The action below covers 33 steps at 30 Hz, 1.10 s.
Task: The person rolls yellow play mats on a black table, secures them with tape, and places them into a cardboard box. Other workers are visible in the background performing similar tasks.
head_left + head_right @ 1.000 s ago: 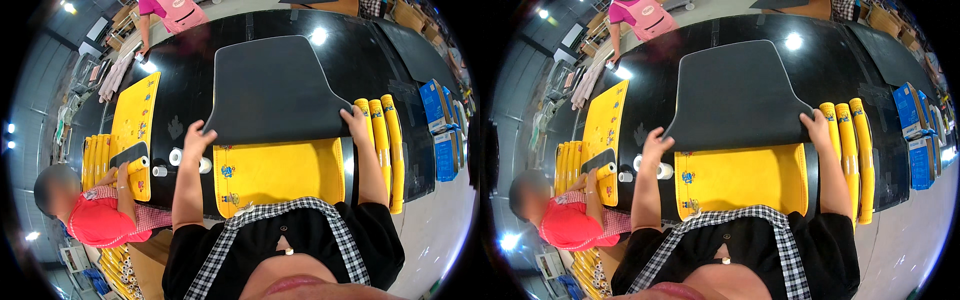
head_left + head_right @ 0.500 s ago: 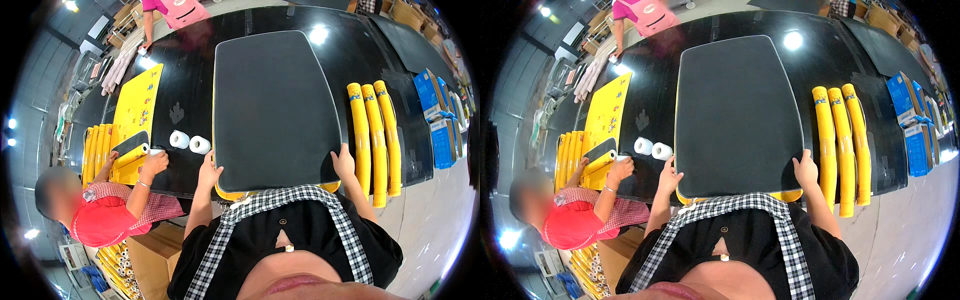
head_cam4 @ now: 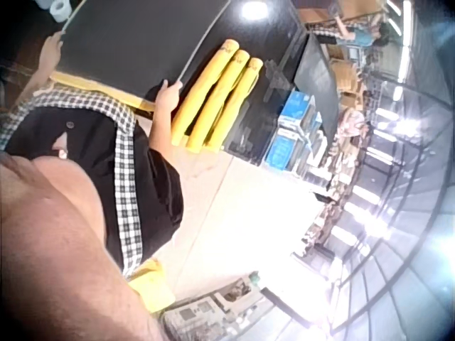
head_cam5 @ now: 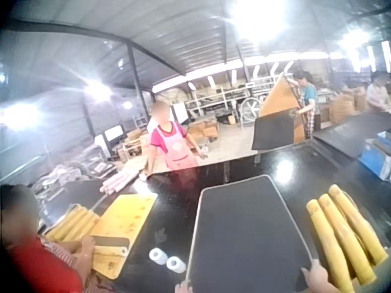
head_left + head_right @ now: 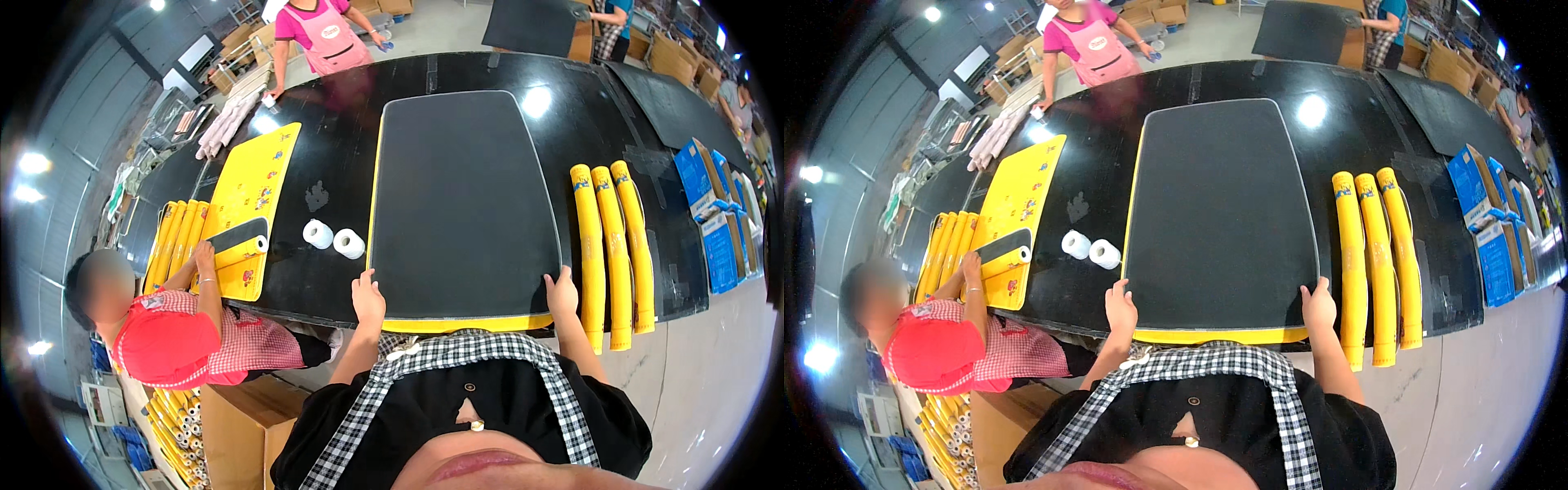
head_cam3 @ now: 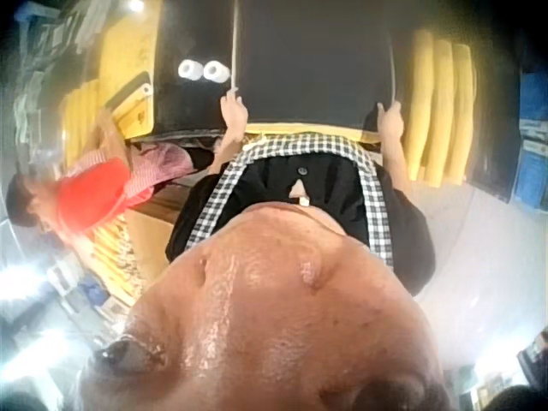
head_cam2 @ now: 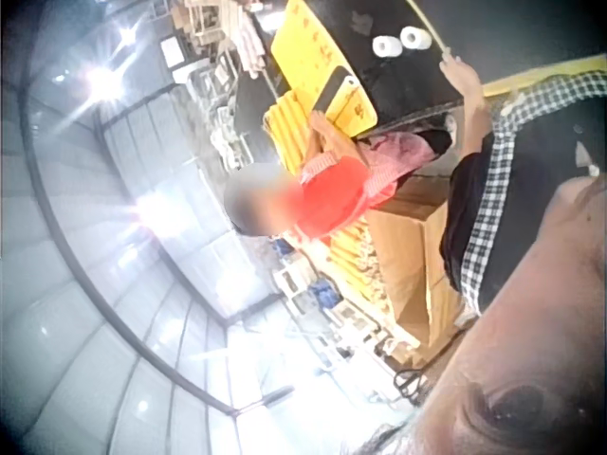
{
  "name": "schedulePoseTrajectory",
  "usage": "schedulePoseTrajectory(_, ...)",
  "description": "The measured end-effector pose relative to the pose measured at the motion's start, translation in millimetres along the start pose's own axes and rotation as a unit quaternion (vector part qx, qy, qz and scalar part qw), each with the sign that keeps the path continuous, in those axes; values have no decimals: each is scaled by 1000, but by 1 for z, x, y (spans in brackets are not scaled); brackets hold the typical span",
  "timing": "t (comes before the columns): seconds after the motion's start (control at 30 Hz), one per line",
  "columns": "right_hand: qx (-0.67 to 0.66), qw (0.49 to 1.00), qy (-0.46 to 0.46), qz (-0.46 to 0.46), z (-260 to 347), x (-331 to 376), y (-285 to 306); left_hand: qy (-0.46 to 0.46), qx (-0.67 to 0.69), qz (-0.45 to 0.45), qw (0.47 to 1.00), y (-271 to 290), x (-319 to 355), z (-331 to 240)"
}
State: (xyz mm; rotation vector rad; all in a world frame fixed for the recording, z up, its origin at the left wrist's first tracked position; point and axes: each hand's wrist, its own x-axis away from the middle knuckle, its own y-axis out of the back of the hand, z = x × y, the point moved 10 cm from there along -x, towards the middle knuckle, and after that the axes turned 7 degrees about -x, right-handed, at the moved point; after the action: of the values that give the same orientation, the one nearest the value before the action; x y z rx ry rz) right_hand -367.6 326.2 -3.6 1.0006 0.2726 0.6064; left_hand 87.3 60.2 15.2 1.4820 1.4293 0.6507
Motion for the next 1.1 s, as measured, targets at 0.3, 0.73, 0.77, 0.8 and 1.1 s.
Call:
schedulePoseTrajectory(0.3, -3, 1000, 19, -9, 8, 8, 3, 32, 32, -40, 998, 3, 1, 13)
schedulePoseTrajectory(0.73, -39, 896, 425, 120, 130, 113, -48, -297, 61, 103, 947, -20, 93, -125)
schedulePoseTrajectory(0.77, -33, 890, 442, 106, 129, 114, -50, -317, 55, 92, 942, -16, 97, -129)
schedulePoseTrajectory(0.8, -28, 884, 458, 93, 128, 115, -52, -349, 47, 53, 934, -15, 102, -131)
schedulePoseTrajectory(1.1, 101, 890, 443, 28, 166, 81, -50, -368, -64, -15, 928, -31, 72, -152)
